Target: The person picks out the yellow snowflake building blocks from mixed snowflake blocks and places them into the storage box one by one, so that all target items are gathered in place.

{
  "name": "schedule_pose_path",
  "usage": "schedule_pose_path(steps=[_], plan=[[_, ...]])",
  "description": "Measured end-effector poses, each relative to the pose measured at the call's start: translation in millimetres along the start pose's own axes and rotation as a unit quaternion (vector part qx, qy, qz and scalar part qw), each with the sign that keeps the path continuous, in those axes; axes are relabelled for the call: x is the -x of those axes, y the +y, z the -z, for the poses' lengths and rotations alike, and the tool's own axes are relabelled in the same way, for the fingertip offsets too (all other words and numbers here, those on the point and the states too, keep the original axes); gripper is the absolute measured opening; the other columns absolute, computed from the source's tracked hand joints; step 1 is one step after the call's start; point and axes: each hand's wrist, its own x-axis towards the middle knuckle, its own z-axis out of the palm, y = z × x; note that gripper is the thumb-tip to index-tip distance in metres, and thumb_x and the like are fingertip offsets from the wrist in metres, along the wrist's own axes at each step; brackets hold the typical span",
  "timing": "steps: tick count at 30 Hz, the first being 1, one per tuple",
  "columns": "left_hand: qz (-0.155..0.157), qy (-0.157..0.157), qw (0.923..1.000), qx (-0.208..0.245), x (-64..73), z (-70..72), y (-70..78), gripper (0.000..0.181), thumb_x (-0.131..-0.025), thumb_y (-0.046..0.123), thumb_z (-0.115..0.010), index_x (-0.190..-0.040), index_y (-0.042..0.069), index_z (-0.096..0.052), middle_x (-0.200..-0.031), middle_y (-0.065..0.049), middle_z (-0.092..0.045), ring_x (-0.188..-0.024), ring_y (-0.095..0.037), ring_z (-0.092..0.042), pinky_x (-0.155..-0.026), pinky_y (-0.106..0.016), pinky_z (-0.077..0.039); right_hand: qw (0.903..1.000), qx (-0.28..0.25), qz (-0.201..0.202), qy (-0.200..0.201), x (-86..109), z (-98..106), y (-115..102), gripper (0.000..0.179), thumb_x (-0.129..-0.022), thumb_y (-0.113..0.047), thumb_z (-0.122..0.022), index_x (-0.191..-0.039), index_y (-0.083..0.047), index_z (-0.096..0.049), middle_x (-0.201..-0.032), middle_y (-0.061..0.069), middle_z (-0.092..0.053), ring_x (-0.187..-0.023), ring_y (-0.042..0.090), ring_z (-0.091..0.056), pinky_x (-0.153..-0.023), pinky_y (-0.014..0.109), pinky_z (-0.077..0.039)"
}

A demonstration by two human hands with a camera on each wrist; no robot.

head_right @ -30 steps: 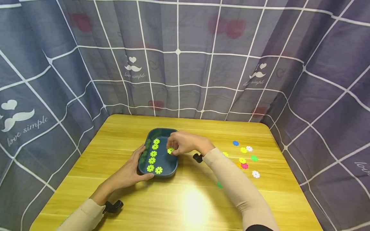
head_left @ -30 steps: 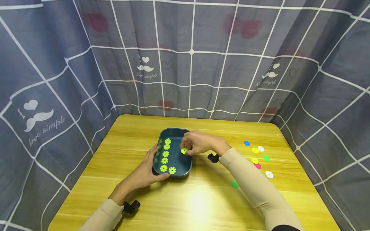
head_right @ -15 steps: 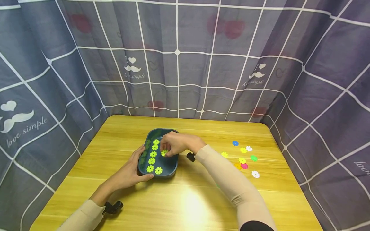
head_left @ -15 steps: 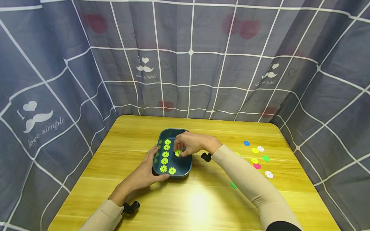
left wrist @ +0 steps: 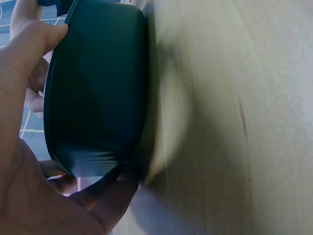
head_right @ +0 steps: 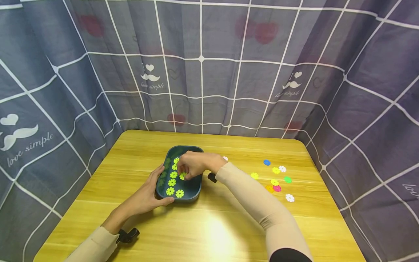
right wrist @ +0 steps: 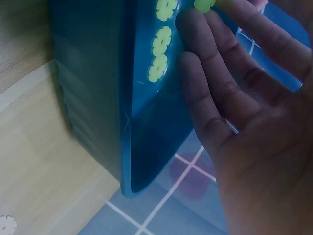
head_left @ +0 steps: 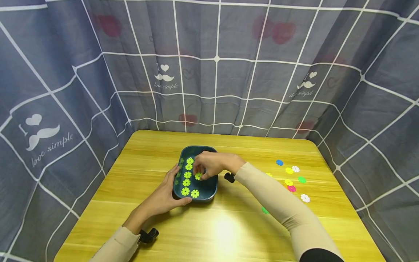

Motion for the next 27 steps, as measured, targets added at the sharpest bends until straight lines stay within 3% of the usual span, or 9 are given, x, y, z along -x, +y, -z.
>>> schedule_pose_path(steps=[11, 19, 27], plan=[[0.001, 0.001, 1.0, 0.003, 0.3, -0.2, 1.4, 0.136, -0.096, 0.066, -0.09, -0.187, 0.007, -0.008, -0.197, -0.019, -0.007, -0.176, -0.054, -0.032, -0.135, -0.075, -0.041, 0.9995, 0.007, 0.007, -0.029, -7.8, -1.4, -5.9, 0.026, -0.103, -0.02, -0.092, -0.128, -0.014, -0.087, -0.125, -0.003, -0.085, -0.104, 0.011, -0.081, -0.09, 0.019, -0.064], [0.001, 0.0, 1.0, 0.006, 1.0, 0.0, 2.1, 0.135, -0.096, 0.065, -0.09, -0.187, 0.007, -0.008, -0.197, -0.02, -0.007, -0.176, -0.054, -0.032, -0.136, -0.075, -0.04, 0.999, 0.022, 0.005, -0.039, -14.5, -3.9, -6.2, 0.026, -0.102, -0.022, -0.093, -0.127, -0.017, -0.088, -0.118, -0.005, -0.086, -0.096, 0.002, -0.076, -0.088, 0.018, -0.063], [-0.002, 0.002, 1.0, 0.004, 1.2, 0.2, 1.8, 0.135, -0.096, 0.066, -0.09, -0.186, 0.006, -0.009, -0.197, -0.019, -0.007, -0.176, -0.054, -0.031, -0.136, -0.075, -0.04, 0.9989, 0.02, 0.009, -0.042, -17.1, -4.9, -6.6, 0.026, -0.102, -0.022, -0.093, -0.127, -0.016, -0.088, -0.118, -0.005, -0.087, -0.095, 0.002, -0.077, -0.087, 0.018, -0.063]])
